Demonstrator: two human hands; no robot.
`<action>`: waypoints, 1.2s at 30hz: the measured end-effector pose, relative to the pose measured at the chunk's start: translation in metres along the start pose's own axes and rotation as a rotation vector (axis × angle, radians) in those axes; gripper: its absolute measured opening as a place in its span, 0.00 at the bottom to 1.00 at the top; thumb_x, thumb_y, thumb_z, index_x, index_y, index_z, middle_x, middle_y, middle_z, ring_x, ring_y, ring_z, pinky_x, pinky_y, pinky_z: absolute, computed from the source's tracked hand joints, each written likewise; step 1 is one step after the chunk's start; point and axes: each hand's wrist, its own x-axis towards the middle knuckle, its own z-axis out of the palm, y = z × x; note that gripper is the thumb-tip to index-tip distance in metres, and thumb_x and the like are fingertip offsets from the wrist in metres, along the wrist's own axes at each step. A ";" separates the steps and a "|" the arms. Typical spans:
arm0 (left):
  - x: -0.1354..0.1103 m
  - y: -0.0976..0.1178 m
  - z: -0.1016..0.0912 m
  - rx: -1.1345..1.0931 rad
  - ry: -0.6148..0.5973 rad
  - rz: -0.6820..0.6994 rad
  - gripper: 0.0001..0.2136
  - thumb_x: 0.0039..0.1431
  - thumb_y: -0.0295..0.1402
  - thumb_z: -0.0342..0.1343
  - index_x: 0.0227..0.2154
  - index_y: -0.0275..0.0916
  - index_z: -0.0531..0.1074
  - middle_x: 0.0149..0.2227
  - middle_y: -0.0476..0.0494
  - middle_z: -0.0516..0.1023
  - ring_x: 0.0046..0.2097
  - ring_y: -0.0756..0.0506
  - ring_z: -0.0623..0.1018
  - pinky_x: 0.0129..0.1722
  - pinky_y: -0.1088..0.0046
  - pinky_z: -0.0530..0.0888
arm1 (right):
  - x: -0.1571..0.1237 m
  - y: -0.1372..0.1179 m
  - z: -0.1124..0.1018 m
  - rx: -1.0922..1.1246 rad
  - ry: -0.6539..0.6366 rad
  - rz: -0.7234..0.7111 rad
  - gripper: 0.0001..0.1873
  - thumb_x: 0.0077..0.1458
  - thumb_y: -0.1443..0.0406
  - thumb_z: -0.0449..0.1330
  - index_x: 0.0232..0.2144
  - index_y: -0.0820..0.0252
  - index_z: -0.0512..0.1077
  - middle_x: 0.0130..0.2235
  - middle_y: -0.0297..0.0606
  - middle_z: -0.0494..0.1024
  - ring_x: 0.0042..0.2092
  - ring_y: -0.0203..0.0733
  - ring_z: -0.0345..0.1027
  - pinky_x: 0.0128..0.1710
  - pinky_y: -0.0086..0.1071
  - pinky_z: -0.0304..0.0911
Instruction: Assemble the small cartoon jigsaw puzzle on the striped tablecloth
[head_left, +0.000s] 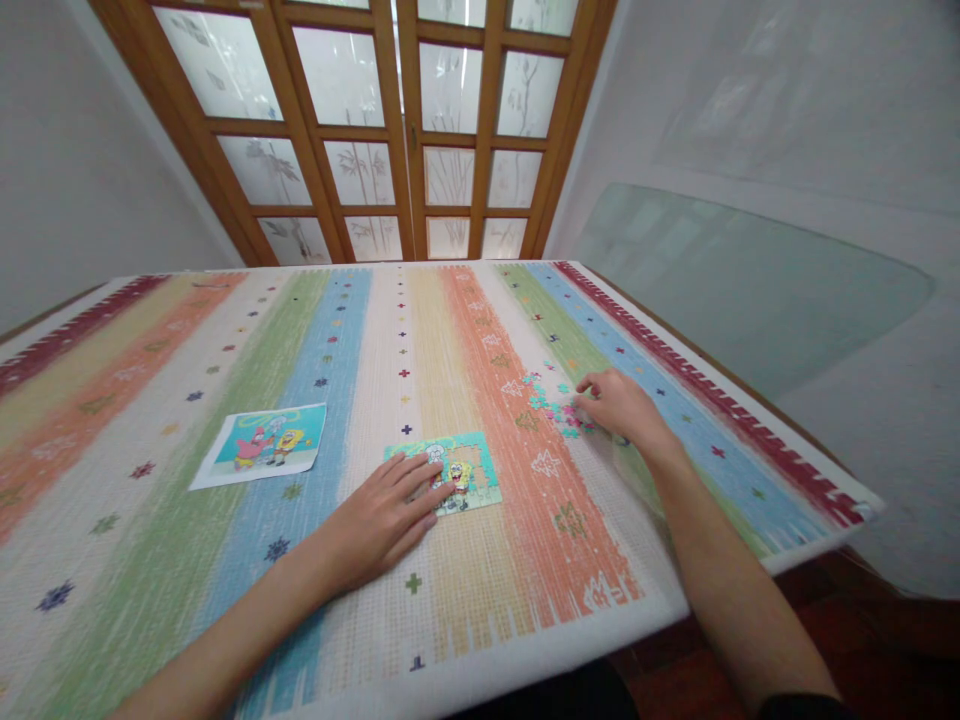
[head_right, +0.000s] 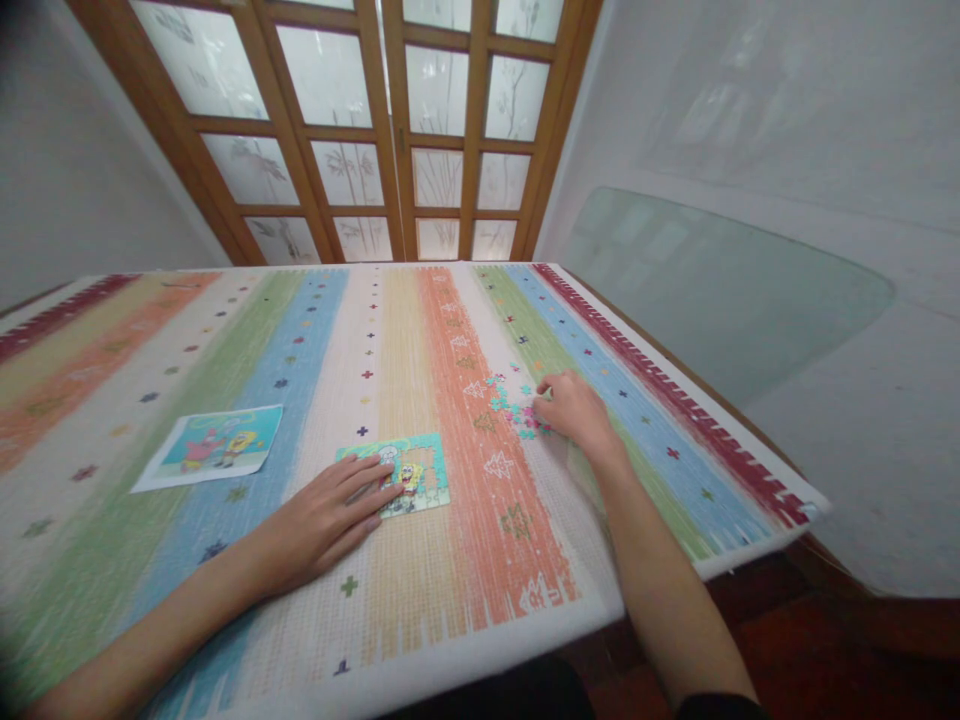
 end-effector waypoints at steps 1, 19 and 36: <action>0.000 0.000 0.000 0.001 -0.002 -0.002 0.20 0.75 0.34 0.43 0.66 0.42 0.62 0.62 0.37 0.69 0.64 0.36 0.67 0.61 0.45 0.69 | 0.000 0.004 0.001 -0.025 -0.022 0.035 0.09 0.54 0.66 0.62 0.37 0.61 0.80 0.37 0.44 0.79 0.37 0.45 0.72 0.33 0.31 0.59; 0.000 0.001 -0.002 -0.004 -0.023 -0.012 0.20 0.75 0.34 0.43 0.65 0.43 0.62 0.62 0.38 0.69 0.65 0.36 0.67 0.61 0.45 0.69 | 0.013 0.019 0.005 0.196 -0.183 0.110 0.05 0.44 0.67 0.67 0.22 0.58 0.74 0.24 0.36 0.78 0.28 0.39 0.70 0.27 0.29 0.58; 0.001 0.001 -0.001 -0.003 -0.003 -0.008 0.19 0.75 0.34 0.42 0.65 0.43 0.63 0.62 0.38 0.69 0.64 0.36 0.68 0.61 0.45 0.69 | -0.025 -0.057 0.001 0.870 -0.352 -0.529 0.13 0.56 0.57 0.66 0.34 0.61 0.75 0.29 0.35 0.76 0.29 0.35 0.67 0.30 0.29 0.61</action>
